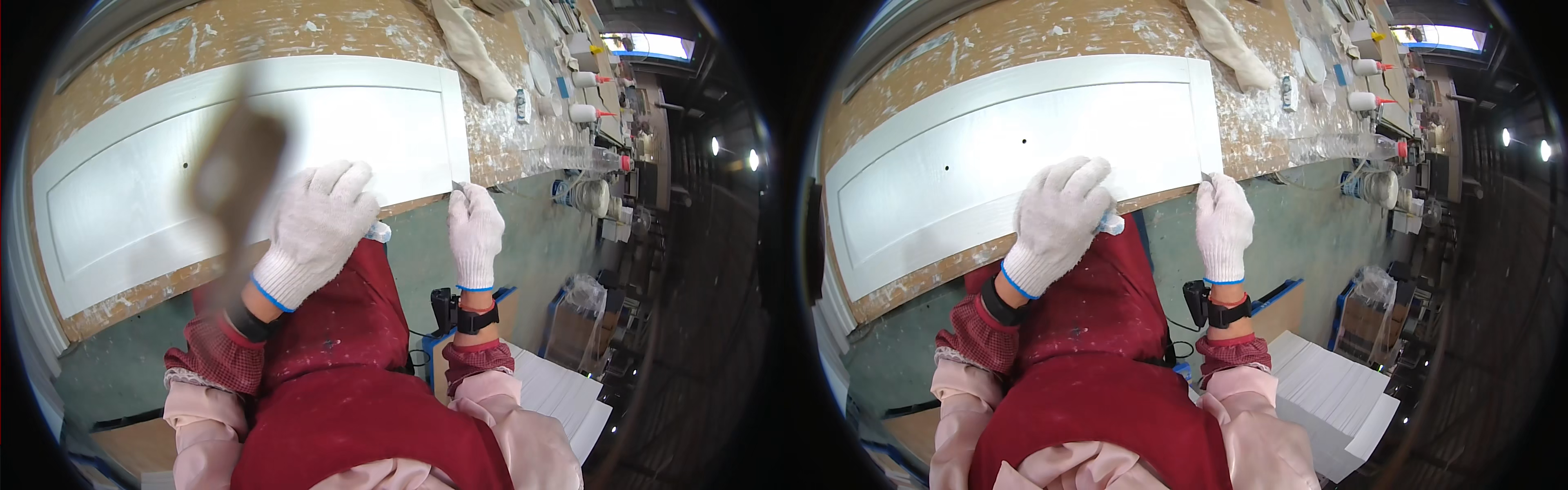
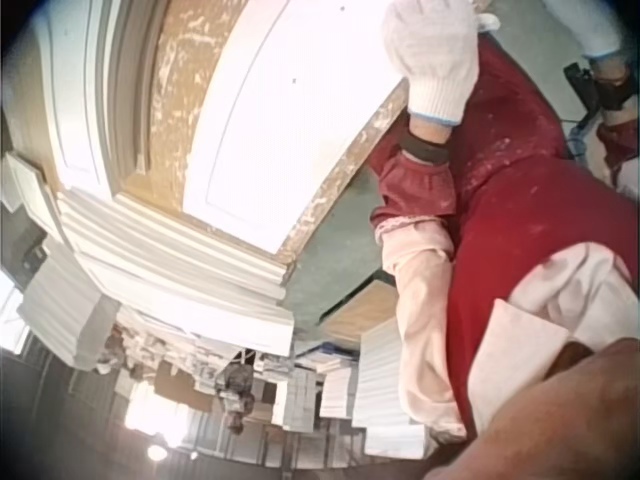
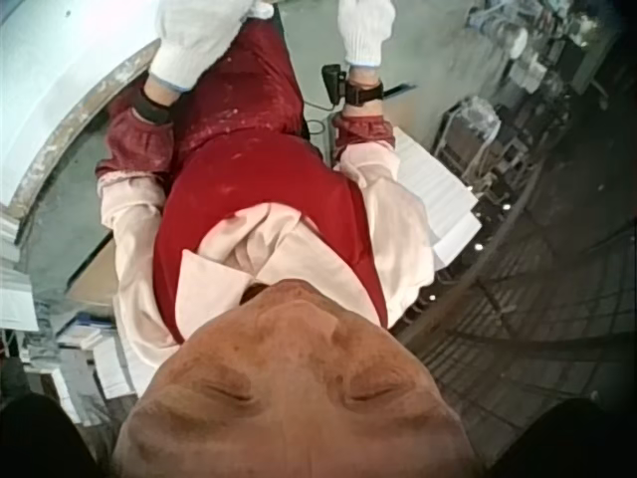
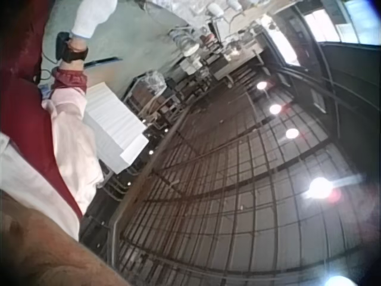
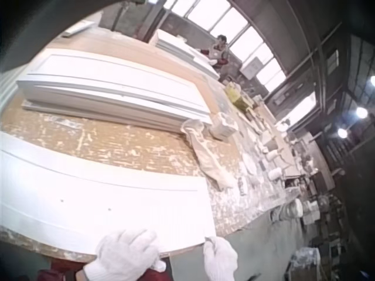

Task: Sanding the edges of white wooden furniture panels with a manual sanding block and cleaning them with a cloth.

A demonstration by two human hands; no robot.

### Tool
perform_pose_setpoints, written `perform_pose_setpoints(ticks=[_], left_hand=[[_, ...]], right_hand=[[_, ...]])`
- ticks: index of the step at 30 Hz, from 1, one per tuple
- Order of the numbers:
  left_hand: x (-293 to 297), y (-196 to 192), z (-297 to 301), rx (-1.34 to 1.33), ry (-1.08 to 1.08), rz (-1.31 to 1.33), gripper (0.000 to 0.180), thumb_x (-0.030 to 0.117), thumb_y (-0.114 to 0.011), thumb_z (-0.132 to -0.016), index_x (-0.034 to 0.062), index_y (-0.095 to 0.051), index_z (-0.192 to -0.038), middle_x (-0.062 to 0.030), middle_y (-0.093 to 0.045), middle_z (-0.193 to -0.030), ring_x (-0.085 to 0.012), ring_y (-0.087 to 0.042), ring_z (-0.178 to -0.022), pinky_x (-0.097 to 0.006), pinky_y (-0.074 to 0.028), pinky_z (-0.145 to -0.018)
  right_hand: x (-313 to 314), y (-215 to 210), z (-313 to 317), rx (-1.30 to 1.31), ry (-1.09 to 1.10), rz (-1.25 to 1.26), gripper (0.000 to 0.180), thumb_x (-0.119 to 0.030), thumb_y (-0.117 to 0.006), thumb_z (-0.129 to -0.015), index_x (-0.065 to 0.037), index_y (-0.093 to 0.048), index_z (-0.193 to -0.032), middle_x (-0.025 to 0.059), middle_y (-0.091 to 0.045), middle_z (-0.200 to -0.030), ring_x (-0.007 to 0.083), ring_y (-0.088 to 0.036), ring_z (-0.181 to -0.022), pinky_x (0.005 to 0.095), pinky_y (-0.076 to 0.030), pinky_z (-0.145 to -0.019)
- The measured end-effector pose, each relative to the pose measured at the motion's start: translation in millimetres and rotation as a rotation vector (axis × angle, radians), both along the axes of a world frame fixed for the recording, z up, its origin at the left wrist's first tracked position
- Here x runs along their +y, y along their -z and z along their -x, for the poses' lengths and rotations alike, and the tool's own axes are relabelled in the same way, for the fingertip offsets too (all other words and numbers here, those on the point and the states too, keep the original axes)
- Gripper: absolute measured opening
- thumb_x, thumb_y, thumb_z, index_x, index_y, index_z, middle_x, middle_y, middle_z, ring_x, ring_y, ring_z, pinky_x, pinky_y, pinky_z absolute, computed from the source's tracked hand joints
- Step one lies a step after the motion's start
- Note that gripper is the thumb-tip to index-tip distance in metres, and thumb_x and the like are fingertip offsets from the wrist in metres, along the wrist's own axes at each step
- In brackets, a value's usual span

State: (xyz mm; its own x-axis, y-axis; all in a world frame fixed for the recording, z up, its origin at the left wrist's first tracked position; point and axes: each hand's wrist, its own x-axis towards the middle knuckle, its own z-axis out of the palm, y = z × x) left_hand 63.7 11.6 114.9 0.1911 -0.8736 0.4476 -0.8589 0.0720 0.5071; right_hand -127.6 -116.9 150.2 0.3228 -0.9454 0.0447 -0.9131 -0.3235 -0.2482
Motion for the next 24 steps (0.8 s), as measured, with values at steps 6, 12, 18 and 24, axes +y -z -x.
perform_pose_setpoints(ticks=[6, 12, 18, 24], left_hand=[[-1.5, -8.2, -1.1, 0.057, 0.061, -0.095, 0.02, 0.021, -0.071, -0.068, 0.009, -0.063, -0.082, -0.0065, -0.062, -0.116, -0.0262, -0.058, -0.112, -0.04, -0.05, -0.089], [-1.7, -0.7, 1.3, 0.002, -0.008, 0.011, 0.021, 0.021, -0.071, -0.068, 0.009, -0.062, -0.083, -0.0071, -0.062, -0.113, -0.0261, -0.058, -0.112, -0.039, -0.05, -0.09], [-0.2, -0.5, -1.0, 0.011, 0.007, 0.027, 0.022, 0.021, -0.071, -0.067, 0.0093, -0.063, -0.084, -0.0063, -0.062, -0.113, -0.0259, -0.058, -0.111, -0.039, -0.05, -0.089], [-2.4, -3.6, 1.3, 0.019, 0.026, -0.014, 0.022, 0.021, -0.072, -0.066, 0.0095, -0.063, -0.083, -0.0055, -0.062, -0.114, -0.026, -0.058, -0.111, -0.039, -0.05, -0.089]], right_hand=[[4.1, 3.1, 0.1, -0.108, -0.013, 0.005, 0.024, -0.02, -0.06, -0.093, -0.002, -0.065, -0.109, 0.0172, -0.067, -0.1, 0.0348, -0.065, -0.091, 0.0409, -0.052, -0.081], [2.5, 2.9, -1.2, 0.015, -0.01, 0.039, 0.025, -0.02, -0.06, -0.093, -0.003, -0.065, -0.109, 0.018, -0.066, -0.101, 0.0351, -0.065, -0.091, 0.041, -0.052, -0.081], [0.1, 2.8, 0.5, -0.012, -0.019, 0.027, 0.025, -0.02, -0.059, -0.093, -0.003, -0.065, -0.11, 0.0175, -0.066, -0.102, 0.0353, -0.065, -0.093, 0.0413, -0.052, -0.081], [4.5, 3.5, 0.4, -0.028, -0.066, 0.061, 0.025, -0.021, -0.06, -0.093, -0.003, -0.065, -0.11, 0.0173, -0.066, -0.101, 0.0352, -0.065, -0.092, 0.0414, -0.052, -0.081]])
